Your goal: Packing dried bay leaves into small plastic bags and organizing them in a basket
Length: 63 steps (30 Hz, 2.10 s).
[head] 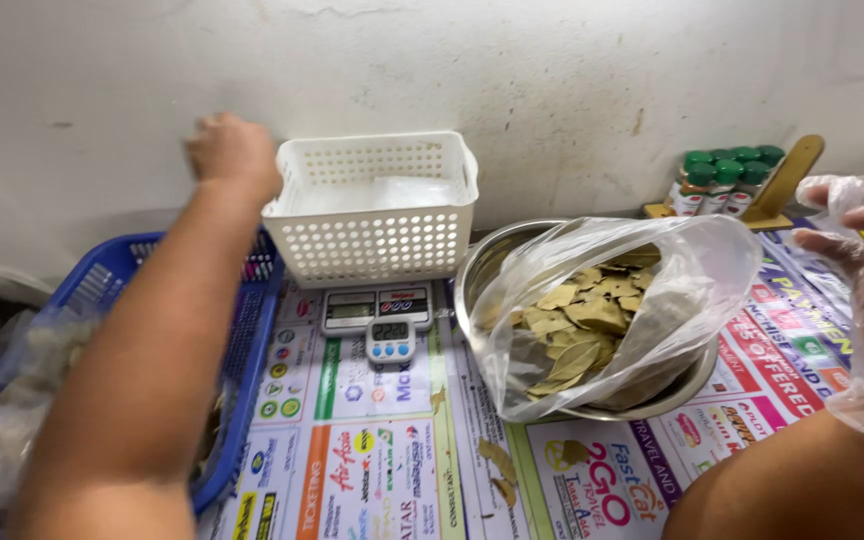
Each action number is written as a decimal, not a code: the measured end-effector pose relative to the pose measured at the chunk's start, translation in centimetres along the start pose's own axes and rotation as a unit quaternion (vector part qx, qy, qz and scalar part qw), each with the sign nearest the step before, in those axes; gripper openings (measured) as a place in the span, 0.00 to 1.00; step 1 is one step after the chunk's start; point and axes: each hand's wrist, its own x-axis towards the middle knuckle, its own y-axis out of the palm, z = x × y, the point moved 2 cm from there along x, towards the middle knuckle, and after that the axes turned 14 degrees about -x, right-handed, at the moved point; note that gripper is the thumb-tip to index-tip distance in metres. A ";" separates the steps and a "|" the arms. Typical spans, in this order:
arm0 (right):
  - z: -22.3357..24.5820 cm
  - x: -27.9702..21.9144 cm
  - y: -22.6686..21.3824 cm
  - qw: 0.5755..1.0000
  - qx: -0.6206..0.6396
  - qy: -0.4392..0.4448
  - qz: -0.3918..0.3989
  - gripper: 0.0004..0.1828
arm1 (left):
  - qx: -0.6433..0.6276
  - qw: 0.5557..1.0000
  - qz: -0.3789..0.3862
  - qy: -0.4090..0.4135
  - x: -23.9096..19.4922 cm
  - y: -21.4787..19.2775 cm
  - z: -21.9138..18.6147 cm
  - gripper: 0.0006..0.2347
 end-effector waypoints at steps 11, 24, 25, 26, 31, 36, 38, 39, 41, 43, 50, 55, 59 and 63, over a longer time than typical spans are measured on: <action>5.0 1.1 0.4 0.997 0.039 0.050 -0.045 0.23 | -0.140 0.912 0.375 -0.082 -0.2 2.8 -12.8 0.18; 5.8 0.7 1.6 1.000 0.017 0.010 -0.018 0.31 | -0.197 0.952 0.232 0.015 6.3 8.8 -7.6 0.20; 5.4 0.7 1.8 1.000 0.020 0.010 -0.015 0.31 | -0.196 0.953 0.232 0.011 5.8 8.2 -7.0 0.20; 5.0 0.8 1.9 1.000 0.014 -0.004 -0.008 0.30 | -0.249 0.954 0.168 0.010 5.4 7.4 -6.4 0.14; 7.2 1.7 3.9 0.999 0.022 -0.014 0.023 0.30 | -0.500 0.858 0.117 -0.027 -6.6 -4.9 -6.4 0.08; 16.1 2.3 6.8 0.989 -0.032 -0.143 0.024 0.17 | -0.719 0.664 0.176 0.101 -14.1 -7.8 -7.5 0.06; 16.1 2.6 7.6 0.994 0.011 -0.076 0.083 0.14 | -0.734 0.641 0.183 0.128 -17.1 -7.7 -7.7 0.06; 15.9 2.7 8.1 0.989 0.051 -0.006 0.140 0.12 | -0.748 0.616 0.191 0.157 -18.7 -7.7 -8.0 0.06; 16.5 2.8 9.1 0.987 0.030 -0.028 0.153 0.13 | -0.751 0.607 0.198 0.167 -21.2 -6.9 -8.2 0.07; 16.6 2.8 9.8 0.985 0.008 -0.050 0.164 0.15 | -0.754 0.598 0.205 0.178 -23.1 -6.1 -8.4 0.07; 15.0 2.2 12.3 0.938 -0.092 0.051 0.330 0.21 | -0.799 0.532 0.190 0.206 -26.1 -3.0 -8.8 0.11; 13.3 1.4 15.5 0.927 -0.208 -0.050 0.308 0.21 | -0.782 0.546 0.162 0.253 -26.7 -0.8 -9.2 0.12; 13.5 1.2 17.2 0.918 -0.201 0.009 0.343 0.12 | -0.743 0.603 0.059 0.284 -26.7 -0.2 -8.9 0.14; 14.6 1.8 17.5 0.942 -0.054 0.004 0.332 0.11 | -0.678 0.666 -0.176 0.256 -27.0 0.0 -7.1 0.29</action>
